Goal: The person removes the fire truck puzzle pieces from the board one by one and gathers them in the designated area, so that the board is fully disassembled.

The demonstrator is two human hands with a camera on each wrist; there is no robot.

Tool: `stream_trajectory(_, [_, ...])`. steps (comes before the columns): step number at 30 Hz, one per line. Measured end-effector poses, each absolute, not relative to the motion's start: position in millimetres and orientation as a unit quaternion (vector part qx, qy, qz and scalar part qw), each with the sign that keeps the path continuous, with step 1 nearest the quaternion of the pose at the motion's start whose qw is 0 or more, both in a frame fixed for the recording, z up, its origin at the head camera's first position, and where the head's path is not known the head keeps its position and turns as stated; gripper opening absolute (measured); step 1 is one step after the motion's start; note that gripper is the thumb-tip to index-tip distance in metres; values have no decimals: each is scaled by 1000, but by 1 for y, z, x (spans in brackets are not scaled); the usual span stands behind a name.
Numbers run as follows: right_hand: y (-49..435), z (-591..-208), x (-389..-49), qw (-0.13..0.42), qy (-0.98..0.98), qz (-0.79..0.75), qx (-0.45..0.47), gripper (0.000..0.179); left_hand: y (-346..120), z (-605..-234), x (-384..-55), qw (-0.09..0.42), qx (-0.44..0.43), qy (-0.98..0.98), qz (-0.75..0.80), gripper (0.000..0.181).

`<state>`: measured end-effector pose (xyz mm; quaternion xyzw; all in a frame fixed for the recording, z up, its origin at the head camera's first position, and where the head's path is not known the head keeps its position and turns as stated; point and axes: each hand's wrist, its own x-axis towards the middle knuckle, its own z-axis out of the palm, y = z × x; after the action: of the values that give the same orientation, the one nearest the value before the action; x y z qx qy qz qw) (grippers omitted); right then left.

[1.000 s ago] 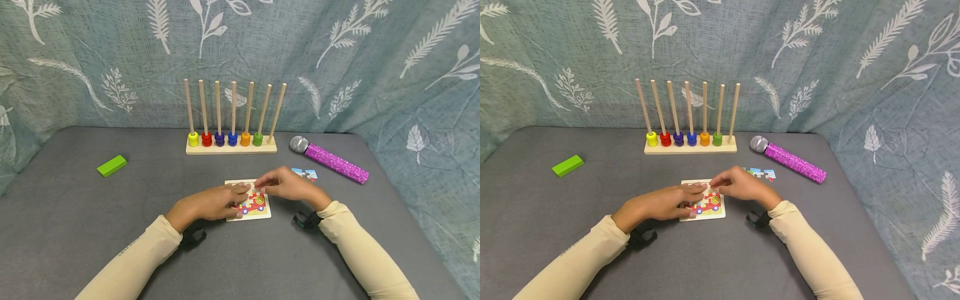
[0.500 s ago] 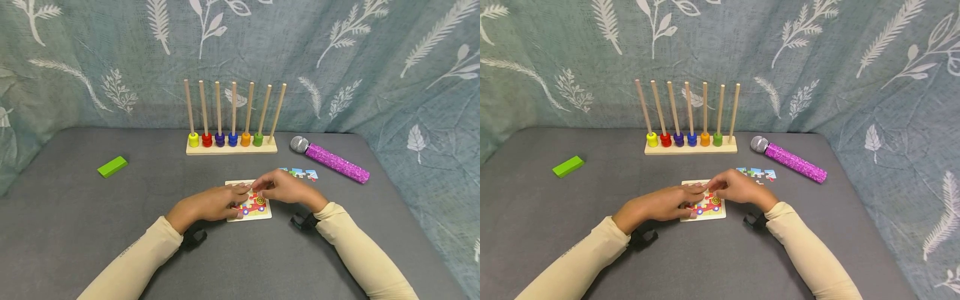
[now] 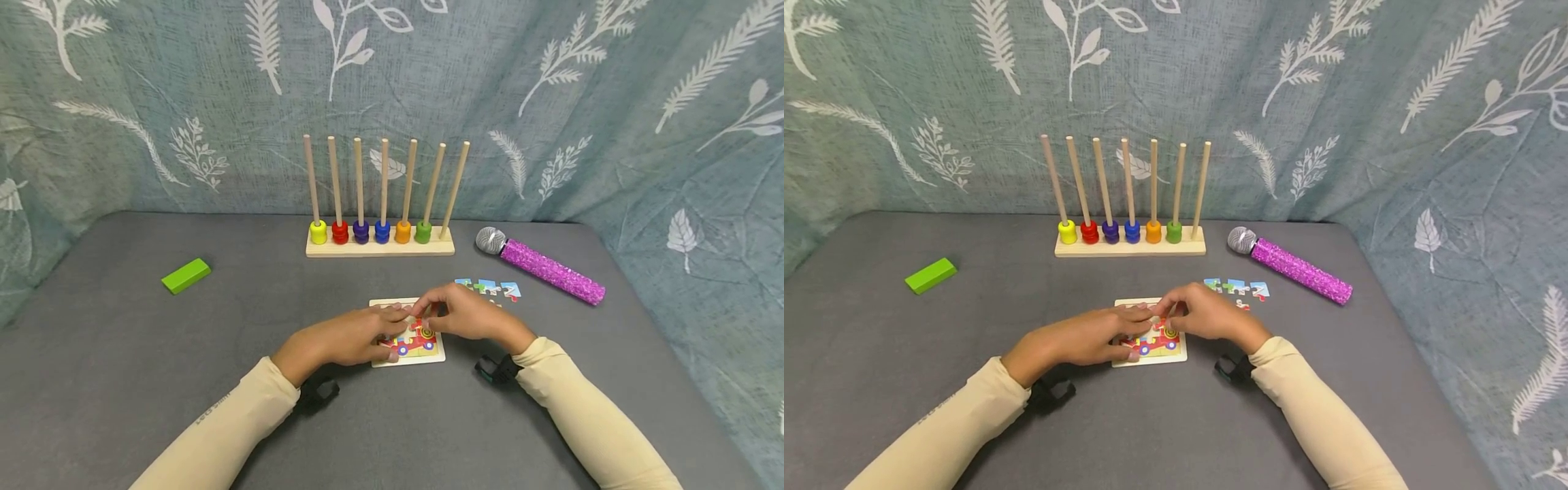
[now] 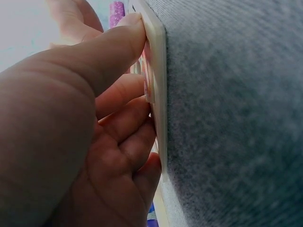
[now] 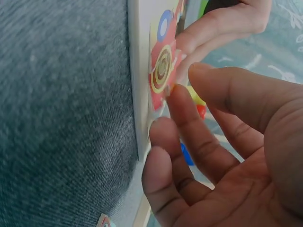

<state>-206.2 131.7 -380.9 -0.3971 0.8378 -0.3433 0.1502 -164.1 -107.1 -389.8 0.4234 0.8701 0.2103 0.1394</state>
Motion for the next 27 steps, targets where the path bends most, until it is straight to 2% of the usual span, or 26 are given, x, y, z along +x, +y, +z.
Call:
stream_trajectory(10, [129, -378, -203, 156, 831, -358, -396, 22, -107, -389, -164, 141, 422, 871, 206, 57])
stream_trajectory(20, [130, -379, -202, 192, 824, -365, -387, 16, -107, -389, -165, 144, 423, 870, 208, 56])
stream_trajectory(27, [129, -374, -201, 180, 835, -341, -391, 16, -107, -389, -165, 141, 426, 869, 208, 57])
